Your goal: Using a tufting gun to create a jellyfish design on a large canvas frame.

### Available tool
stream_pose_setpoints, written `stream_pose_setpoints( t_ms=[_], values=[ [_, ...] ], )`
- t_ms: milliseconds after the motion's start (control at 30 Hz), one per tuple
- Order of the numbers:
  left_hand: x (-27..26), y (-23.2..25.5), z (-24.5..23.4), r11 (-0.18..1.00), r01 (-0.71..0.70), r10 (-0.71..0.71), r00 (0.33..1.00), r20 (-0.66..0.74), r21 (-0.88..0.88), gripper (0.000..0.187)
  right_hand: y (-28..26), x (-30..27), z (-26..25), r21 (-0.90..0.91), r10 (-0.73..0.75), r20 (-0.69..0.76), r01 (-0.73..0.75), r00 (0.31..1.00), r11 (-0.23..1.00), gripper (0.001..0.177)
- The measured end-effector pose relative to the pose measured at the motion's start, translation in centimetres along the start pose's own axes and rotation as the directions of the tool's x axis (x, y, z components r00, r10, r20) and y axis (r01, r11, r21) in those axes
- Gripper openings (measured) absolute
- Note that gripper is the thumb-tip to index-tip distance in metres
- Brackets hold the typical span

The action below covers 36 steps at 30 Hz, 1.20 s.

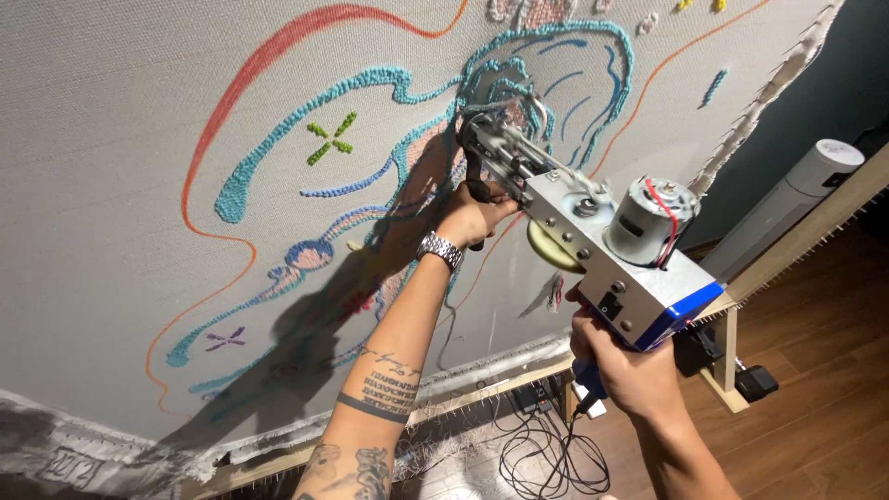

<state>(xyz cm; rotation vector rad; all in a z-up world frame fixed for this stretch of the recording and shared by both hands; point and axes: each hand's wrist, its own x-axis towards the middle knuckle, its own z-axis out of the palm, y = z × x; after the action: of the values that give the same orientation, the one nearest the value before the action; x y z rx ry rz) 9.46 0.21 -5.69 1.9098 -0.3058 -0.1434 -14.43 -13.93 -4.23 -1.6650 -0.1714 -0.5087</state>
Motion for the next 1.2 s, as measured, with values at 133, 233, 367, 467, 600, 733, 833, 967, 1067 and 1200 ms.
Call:
stream_pose_setpoints(
  t_ms=[133, 233, 367, 467, 600, 733, 833, 967, 1067, 1200],
  values=[
    [-0.3, 0.2, -0.1, 0.955, -0.285, 0.288, 0.957, -0.024, 0.077, 0.028, -1.1, -0.2, 0.4, 0.048, 0.048, -0.025, -0.047, 0.999, 0.998, 0.020],
    [-1.1, 1.6, -0.4, 0.997, -0.072, 0.072, 0.997, -0.025, 0.024, 0.029, -1.1, -0.2, 0.3, 0.116, 0.067, -0.043, -0.061, 0.997, 0.991, 0.014],
    [-1.2, 1.4, -0.6, 0.990, -0.140, 0.139, 0.990, 0.033, 0.003, 0.035, -0.8, -0.1, -0.3, 0.144, 0.094, -0.048, -0.086, 0.994, 0.986, 0.018],
    [-2.5, 1.8, -1.0, 0.974, -0.167, 0.185, 0.976, 0.113, -0.153, 0.029, -0.6, 0.6, -1.5, 0.204, 0.066, 0.010, -0.066, 0.998, 0.977, 0.024],
    [-3.5, 2.5, -0.8, 0.887, -0.054, 0.191, 0.947, 0.258, -0.459, 0.028, -1.2, 1.7, -4.0, 0.210, 0.069, -0.035, -0.061, 0.997, 0.976, 0.032],
    [-5.7, 3.6, -0.5, 0.784, -0.054, 0.330, 0.880, 0.342, -0.618, 0.033, -3.0, 1.1, -6.1, 0.171, 0.246, -0.059, -0.233, 0.968, 0.957, 0.020],
    [-8.0, 5.8, 0.0, 0.881, -0.083, 0.277, 0.889, 0.365, -0.465, 0.036, -4.1, 0.0, -7.1, 0.281, 0.284, -0.073, -0.254, 0.956, 0.926, 0.020],
    [-9.3, 6.6, 1.1, 0.897, -0.046, 0.228, 0.899, 0.373, -0.439, 0.039, -5.0, -1.0, -7.9, 0.277, 0.196, -0.013, -0.185, 0.980, 0.943, 0.010],
    [-10.0, 7.6, 1.4, 0.912, -0.054, 0.213, 0.909, 0.358, -0.407, 0.037, -5.4, -1.5, -8.1, 0.280, 0.178, -0.011, -0.168, 0.984, 0.945, 0.012],
    [-10.6, 8.6, 1.5, 0.948, -0.077, 0.179, 0.931, 0.317, -0.308, 0.031, -6.0, -2.0, -8.3, 0.238, 0.164, -0.037, -0.150, 0.986, 0.959, 0.017]
  ],
)
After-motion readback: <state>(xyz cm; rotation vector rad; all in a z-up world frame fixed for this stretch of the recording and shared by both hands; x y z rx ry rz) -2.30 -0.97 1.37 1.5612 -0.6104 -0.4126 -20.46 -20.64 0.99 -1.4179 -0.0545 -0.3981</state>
